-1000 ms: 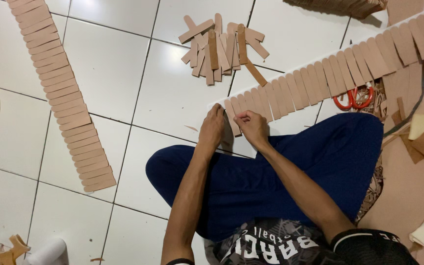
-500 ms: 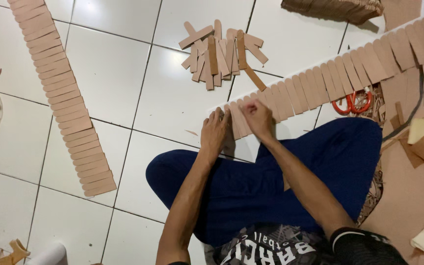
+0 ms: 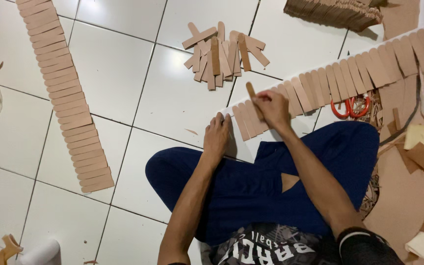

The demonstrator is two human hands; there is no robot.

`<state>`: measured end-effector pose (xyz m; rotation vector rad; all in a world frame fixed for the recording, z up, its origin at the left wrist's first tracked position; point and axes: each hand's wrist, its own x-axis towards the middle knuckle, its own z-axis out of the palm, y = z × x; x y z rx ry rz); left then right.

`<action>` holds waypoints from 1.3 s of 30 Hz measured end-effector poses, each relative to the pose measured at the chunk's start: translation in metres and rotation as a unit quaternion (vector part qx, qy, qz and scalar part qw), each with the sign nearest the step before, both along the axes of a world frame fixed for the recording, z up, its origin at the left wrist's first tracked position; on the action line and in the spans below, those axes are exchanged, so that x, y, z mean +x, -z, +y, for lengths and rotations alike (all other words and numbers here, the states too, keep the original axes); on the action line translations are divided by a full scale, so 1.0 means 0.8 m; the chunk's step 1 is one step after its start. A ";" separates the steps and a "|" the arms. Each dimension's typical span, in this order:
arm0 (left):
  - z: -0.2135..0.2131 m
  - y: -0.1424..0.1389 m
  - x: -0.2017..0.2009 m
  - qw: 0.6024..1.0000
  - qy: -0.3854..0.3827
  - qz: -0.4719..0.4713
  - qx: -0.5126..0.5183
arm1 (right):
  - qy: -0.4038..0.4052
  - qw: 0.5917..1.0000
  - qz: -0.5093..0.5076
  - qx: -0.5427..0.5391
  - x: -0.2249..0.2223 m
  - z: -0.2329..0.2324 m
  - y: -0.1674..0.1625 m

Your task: The person sits on a tiled floor and repeatedly picks up small wooden craft pieces, placing them onto a white strip. They use a small white block to press the pieces into place. Another person is visible in the background working with similar materials.

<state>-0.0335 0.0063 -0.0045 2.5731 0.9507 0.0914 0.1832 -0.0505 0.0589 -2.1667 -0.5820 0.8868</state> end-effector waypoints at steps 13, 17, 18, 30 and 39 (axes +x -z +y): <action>-0.006 0.009 -0.012 1.000 -0.027 0.004 0.004 | 0.023 0.990 0.103 0.096 -0.072 -0.053 0.055; -0.008 0.007 -0.009 0.999 -0.031 0.027 -0.004 | -0.011 0.976 0.113 0.184 -0.079 -0.053 0.047; -0.008 0.007 -0.009 0.999 -0.029 0.032 -0.001 | -0.005 0.981 0.122 0.149 -0.080 -0.053 0.046; -0.006 0.004 -0.010 0.999 -0.015 0.036 0.001 | -0.030 0.996 -0.002 0.084 -0.104 -0.044 0.048; -0.006 0.002 -0.011 0.999 -0.008 0.051 -0.006 | -0.034 0.997 -0.034 0.057 -0.105 -0.040 0.037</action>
